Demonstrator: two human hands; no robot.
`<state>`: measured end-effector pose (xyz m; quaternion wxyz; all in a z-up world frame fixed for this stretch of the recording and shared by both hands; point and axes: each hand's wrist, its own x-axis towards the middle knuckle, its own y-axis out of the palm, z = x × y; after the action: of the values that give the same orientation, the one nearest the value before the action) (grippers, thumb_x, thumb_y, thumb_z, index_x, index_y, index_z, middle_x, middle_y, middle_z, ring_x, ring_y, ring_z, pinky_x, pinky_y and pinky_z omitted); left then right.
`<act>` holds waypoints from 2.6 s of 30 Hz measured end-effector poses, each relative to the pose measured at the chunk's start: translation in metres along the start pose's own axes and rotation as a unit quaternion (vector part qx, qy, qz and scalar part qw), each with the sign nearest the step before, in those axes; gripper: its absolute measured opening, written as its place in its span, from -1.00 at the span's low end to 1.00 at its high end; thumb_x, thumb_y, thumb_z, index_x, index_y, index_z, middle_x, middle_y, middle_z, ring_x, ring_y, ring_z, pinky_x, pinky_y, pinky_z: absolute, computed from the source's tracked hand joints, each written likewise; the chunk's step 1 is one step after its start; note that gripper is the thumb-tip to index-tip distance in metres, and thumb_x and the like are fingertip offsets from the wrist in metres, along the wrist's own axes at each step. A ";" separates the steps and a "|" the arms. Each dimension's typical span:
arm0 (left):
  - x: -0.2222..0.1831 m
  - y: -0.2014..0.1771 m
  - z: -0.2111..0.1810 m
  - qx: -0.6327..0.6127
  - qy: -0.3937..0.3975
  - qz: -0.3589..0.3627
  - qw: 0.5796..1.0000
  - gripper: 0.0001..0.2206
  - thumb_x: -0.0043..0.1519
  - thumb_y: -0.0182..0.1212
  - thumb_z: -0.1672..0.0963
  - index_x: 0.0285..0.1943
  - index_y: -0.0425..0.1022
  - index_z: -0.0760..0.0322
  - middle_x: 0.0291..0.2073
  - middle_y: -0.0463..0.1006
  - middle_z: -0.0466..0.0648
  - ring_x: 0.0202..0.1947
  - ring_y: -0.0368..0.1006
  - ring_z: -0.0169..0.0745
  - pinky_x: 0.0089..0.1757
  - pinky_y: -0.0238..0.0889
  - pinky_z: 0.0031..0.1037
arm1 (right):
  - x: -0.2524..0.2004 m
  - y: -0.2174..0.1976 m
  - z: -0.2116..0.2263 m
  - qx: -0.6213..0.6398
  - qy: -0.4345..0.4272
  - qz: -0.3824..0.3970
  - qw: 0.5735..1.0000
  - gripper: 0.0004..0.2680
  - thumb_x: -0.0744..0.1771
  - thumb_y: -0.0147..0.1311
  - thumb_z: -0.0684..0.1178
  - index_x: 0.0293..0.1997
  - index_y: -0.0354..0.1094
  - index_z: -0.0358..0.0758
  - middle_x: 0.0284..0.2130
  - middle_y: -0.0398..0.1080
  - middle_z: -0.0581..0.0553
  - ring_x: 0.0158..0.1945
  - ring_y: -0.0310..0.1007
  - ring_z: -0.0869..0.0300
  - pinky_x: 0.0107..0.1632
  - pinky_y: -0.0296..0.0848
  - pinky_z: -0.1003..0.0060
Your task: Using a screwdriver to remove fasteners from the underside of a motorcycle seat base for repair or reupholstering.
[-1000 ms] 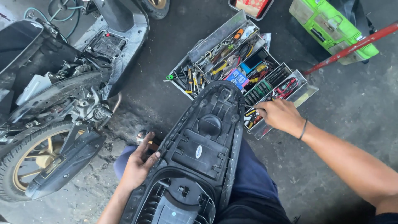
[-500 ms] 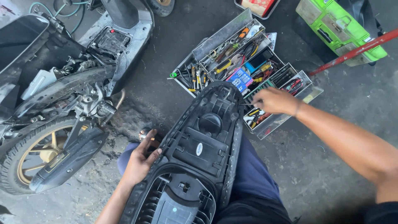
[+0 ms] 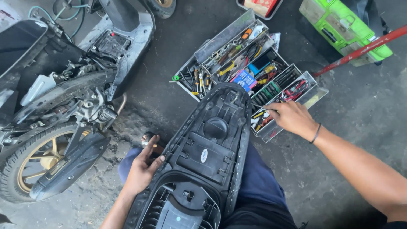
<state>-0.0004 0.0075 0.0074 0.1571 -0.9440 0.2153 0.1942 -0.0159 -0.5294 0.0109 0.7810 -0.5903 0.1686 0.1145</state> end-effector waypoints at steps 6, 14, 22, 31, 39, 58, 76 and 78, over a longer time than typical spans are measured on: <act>0.000 0.002 -0.002 0.019 0.015 0.017 1.000 -0.25 0.34 0.27 0.09 0.75 0.05 0.18 0.71 0.18 -0.09 0.69 0.06 0.09 0.48 0.11 -0.18 | 0.030 -0.022 0.011 -0.123 -0.048 0.050 0.990 -0.72 0.40 -0.07 -0.20 -0.57 0.06 -0.10 -0.67 -0.09 -0.01 -0.58 -0.02 0.15 -0.47 -0.05 0.17; 0.000 -0.002 0.003 0.012 0.009 0.008 1.000 -0.27 0.34 0.27 0.12 0.74 0.10 0.19 0.69 0.23 -0.07 0.70 0.06 -0.12 0.45 0.13 -0.33 | 0.093 -0.061 0.020 -0.167 -0.084 0.214 0.959 -0.76 0.37 0.05 -0.11 0.10 0.63 0.00 -0.32 0.68 -0.09 -0.42 0.57 0.10 -0.30 0.58 0.12; -0.005 -0.011 0.006 -0.042 -0.002 -0.005 0.999 -0.28 0.31 0.29 0.13 0.71 0.14 0.24 0.70 0.21 0.00 0.75 -0.08 -0.09 0.54 -0.11 -0.25 | 0.045 0.031 -0.065 0.280 -0.031 0.077 0.956 -0.73 0.43 0.20 0.07 0.25 0.66 -0.07 -0.70 0.42 0.02 -0.70 0.03 0.33 -0.62 0.07 0.38; 0.001 -0.006 0.016 -0.038 0.008 0.005 0.999 -0.26 0.31 0.29 0.16 0.73 0.11 0.24 0.69 0.24 0.00 0.74 -0.04 -0.17 0.42 0.20 -0.38 | 0.003 -0.025 -0.010 -0.013 -0.031 0.001 0.999 -0.75 0.46 0.09 0.09 0.29 0.60 0.20 -0.56 0.67 -0.06 -0.61 0.52 0.08 -0.51 0.36 0.11; 0.004 -0.003 0.004 -0.026 0.015 0.010 1.000 -0.27 0.31 0.30 0.15 0.72 0.12 0.28 0.70 0.20 0.02 0.75 -0.10 -0.12 0.47 0.07 -0.39 | 0.031 -0.031 0.008 -0.122 -0.032 0.025 0.992 -0.76 0.50 0.02 0.05 0.29 0.59 0.12 -0.58 0.62 -0.01 -0.55 0.55 0.08 -0.56 0.37 0.21; 0.003 -0.010 0.001 -0.023 -0.016 0.003 1.000 -0.23 0.29 0.31 0.14 0.74 0.09 0.18 0.73 0.15 -0.03 0.74 -0.06 -0.10 0.45 0.13 -0.31 | 0.071 0.010 -0.076 0.286 -0.037 0.078 0.954 -0.71 0.37 0.30 0.12 0.22 0.70 0.02 -0.07 0.80 0.00 -0.12 0.70 0.30 0.00 0.57 0.35; 0.010 -0.004 0.003 -0.014 -0.014 0.001 1.000 -0.25 0.27 0.33 0.17 0.72 0.16 0.22 0.66 0.30 0.03 0.60 0.24 -0.27 0.39 0.25 -0.40 | 0.028 0.009 0.020 -0.152 0.007 -0.037 0.988 -0.63 0.32 0.00 -0.32 0.18 0.60 -0.03 -0.68 0.45 -0.19 -0.55 0.58 -0.15 -0.53 0.36 0.01; 0.010 -0.005 0.003 -0.024 -0.002 0.011 1.000 -0.23 0.28 0.30 0.18 0.73 0.07 0.29 0.67 0.26 0.10 0.65 0.18 -0.13 0.46 0.16 -0.31 | 0.026 0.009 0.017 -0.143 -0.019 -0.064 0.987 -0.74 0.31 -0.02 -0.36 -0.11 0.59 -0.14 -0.77 0.33 -0.09 -0.64 0.47 -0.03 -0.58 0.25 0.08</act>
<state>0.0090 0.0098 0.0015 0.1328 -0.9448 0.2203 0.2029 0.0070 -0.5106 -0.0037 0.6975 -0.7032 0.0971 0.0983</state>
